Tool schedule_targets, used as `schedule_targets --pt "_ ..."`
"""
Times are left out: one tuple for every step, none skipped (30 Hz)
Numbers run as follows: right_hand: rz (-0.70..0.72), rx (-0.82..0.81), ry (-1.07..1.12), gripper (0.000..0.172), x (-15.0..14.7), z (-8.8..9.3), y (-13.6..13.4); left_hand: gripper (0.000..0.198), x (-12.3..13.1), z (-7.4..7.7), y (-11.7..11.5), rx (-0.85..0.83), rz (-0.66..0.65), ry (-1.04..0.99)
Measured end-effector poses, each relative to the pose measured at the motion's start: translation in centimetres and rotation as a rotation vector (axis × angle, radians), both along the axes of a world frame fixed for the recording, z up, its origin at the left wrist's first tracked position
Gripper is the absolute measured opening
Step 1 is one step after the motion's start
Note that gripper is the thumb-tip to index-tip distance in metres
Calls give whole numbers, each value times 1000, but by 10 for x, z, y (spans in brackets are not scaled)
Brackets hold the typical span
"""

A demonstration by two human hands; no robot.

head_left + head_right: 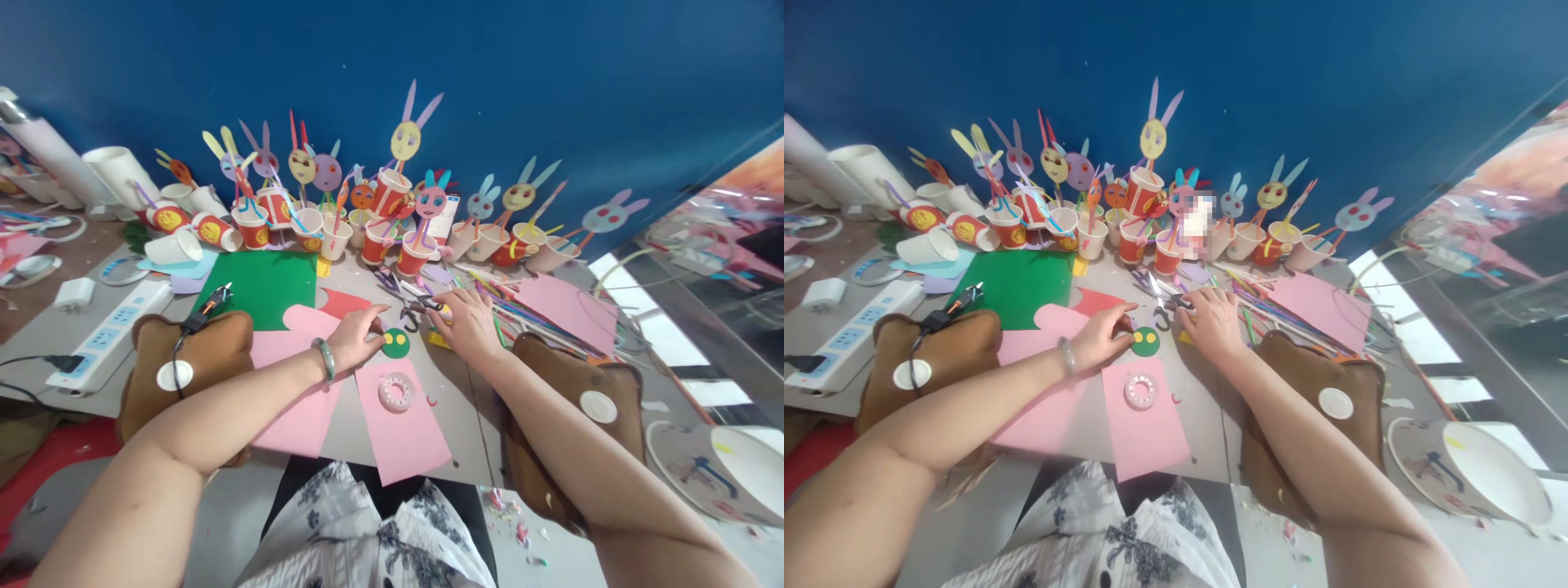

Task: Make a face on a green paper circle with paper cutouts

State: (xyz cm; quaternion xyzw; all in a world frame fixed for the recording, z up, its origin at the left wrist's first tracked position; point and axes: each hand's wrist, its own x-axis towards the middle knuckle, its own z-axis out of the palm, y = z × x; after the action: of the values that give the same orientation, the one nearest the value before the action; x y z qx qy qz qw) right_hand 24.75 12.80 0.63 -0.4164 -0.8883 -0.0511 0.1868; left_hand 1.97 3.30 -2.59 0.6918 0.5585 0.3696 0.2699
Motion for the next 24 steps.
schedule_targets --pt "-8 -13 -15 29 -2 0 2 57 0 0 0 16 -11 13" --pt "-20 -27 -38 29 -6 1 4 58 -1 -1 0 36 -21 30" --pt "-36 -43 -66 29 -9 2 7 57 -1 0 -1 60 -28 54" --pt "-55 -61 -99 28 -14 4 10 55 -2 1 -1 87 -30 90" --pt "-79 -80 -133 28 -20 7 14 50 -2 3 -2 117 -30 138" --pt "-100 -99 -174 29 -26 10 18 44 -2 5 -2 148 -31 195" --pt "-124 -110 -214 30 -32 14 22 38 -3 7 -3 176 -41 260" --pt "-143 -130 -264 31 -39 17 26 31 -3 10 -3 197 -66 327" --pt "-167 -164 -327 31 -45 21 31 26 -3 13 -4 208 -107 390" --pt "-185 -200 -390 31 -52 23 35 23 -4 16 -5 209 -162 451" --pt "-195 -216 -412 30 -58 25 39 20 -4 18 -5 204 -222 508" --pt "-201 -228 -426 29 -63 26 42 17 -3 20 -6 200 -278 561" --pt "-206 -237 -435 28 -68 26 46 14 -3 21 -6 202 -322 607" --pt "-214 -239 -437 27 -71 25 49 13 -3 21 -6 213 -353 648" --pt "-222 -240 -440 26 -74 23 51 14 -2 20 -7 232 -370 684" --pt "-229 -237 -442 26 -77 22 53 15 -2 20 -7 255 -376 712" --pt "-234 -230 -443 26 -79 20 55 16 -2 19 -7 275 -374 734" --pt "-234 -220 -443 25 -80 18 56 16 -2 18 -7 289 -371 751" --pt "-230 -207 -442 25 -81 16 57 16 -2 18 -7 297 -373 763" --pt "-223 -190 -438 24 -81 14 57 16 -2 18 -7 299 -375 770" --pt "-215 -171 -431 24 -81 13 57 16 -3 19 -7 298 -378 775" --pt "-208 -150 -421 24 -81 13 56 16 -3 20 -7 294 -384 781" --pt "-204 -130 -407 26 -80 14 56 16 -3 21 -8 288 -390 787" --pt "-203 -111 -392 27 -79 15 55 16 -3 23 -8 282 -395 795"
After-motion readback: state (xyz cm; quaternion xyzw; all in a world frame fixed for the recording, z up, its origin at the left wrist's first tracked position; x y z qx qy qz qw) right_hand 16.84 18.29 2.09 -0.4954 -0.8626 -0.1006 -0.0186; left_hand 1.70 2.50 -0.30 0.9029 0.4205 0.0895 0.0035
